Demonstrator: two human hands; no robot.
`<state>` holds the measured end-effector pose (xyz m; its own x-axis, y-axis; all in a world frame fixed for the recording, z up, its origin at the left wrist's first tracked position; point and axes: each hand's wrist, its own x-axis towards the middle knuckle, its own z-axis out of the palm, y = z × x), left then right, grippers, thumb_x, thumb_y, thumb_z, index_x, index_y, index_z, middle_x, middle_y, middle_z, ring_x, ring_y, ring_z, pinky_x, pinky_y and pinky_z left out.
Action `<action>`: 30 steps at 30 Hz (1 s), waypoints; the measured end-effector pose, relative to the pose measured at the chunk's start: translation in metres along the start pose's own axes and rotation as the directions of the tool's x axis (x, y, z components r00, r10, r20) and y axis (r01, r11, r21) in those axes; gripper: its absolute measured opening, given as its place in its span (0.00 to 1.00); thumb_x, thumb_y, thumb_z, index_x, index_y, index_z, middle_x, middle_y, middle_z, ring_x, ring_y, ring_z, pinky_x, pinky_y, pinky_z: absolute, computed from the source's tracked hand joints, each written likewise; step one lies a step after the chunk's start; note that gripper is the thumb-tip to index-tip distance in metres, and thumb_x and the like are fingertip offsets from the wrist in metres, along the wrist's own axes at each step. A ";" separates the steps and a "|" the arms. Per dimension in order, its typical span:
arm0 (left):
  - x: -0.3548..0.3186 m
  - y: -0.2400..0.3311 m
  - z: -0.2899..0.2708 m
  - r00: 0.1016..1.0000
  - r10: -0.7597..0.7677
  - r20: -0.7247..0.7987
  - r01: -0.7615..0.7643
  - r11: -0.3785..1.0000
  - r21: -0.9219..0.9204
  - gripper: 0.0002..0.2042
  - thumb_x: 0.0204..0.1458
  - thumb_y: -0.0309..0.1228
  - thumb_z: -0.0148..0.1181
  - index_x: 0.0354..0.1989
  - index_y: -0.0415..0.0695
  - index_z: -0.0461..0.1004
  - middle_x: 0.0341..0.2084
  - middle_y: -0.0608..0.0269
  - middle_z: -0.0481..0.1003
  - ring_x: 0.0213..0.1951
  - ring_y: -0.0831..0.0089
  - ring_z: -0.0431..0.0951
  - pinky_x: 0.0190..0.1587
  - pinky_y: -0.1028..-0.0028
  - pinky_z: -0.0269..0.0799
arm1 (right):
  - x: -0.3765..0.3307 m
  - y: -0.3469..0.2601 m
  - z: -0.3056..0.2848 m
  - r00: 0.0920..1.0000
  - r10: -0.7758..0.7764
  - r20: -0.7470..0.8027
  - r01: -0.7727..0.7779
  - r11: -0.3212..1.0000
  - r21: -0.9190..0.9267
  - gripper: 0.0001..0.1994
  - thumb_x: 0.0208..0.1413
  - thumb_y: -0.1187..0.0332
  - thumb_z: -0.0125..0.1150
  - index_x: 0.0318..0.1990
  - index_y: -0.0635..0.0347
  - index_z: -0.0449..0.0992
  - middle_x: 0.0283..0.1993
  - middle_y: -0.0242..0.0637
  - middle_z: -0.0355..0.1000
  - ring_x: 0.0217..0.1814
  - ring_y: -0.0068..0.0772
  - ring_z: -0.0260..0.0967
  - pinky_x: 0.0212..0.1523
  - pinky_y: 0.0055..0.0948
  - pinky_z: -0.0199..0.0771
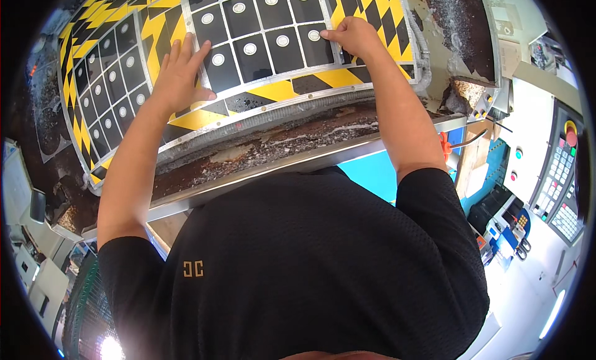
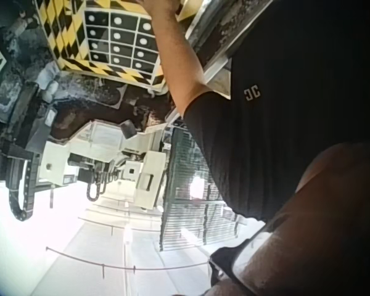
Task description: Operating an industrial machining center and clearing parts with an air blower.
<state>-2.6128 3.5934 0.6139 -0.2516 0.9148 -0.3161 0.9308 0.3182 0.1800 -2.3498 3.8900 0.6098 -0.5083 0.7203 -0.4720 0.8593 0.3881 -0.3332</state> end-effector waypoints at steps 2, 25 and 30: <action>0.000 -0.002 0.001 1.000 0.002 0.008 -0.002 1.000 0.000 0.54 0.35 0.44 0.79 0.74 0.61 0.50 0.74 0.50 0.45 0.74 0.45 0.43 0.73 0.48 0.46 | 0.000 0.000 0.001 1.000 -0.018 -0.014 0.018 1.000 -0.004 0.27 0.46 0.42 0.72 0.32 0.61 0.79 0.30 0.44 0.78 0.35 0.43 0.78 0.42 0.39 0.75; 0.001 -0.008 -0.003 0.989 -0.031 0.142 0.025 0.999 0.046 0.49 0.47 0.44 0.71 0.76 0.65 0.45 0.76 0.56 0.39 0.76 0.51 0.36 0.75 0.52 0.40 | 0.002 -0.007 0.001 1.000 0.017 0.005 -0.018 0.998 0.063 0.24 0.49 0.49 0.74 0.23 0.60 0.71 0.18 0.34 0.69 0.19 0.25 0.65 0.24 0.29 0.68; 0.003 -0.004 -0.006 0.989 -0.010 0.147 0.007 1.000 0.017 0.49 0.47 0.43 0.72 0.76 0.65 0.45 0.76 0.55 0.39 0.76 0.51 0.36 0.75 0.52 0.40 | -0.008 -0.009 -0.010 1.000 0.012 -0.014 -0.012 0.999 0.039 0.25 0.50 0.48 0.73 0.24 0.62 0.72 0.19 0.35 0.71 0.21 0.28 0.67 0.26 0.30 0.69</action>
<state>-2.6192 3.5967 0.6180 -0.2187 0.8650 -0.4516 0.9334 0.3204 0.1617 -2.3529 3.8864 0.6246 -0.4970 0.7330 -0.4646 0.8623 0.3568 -0.3594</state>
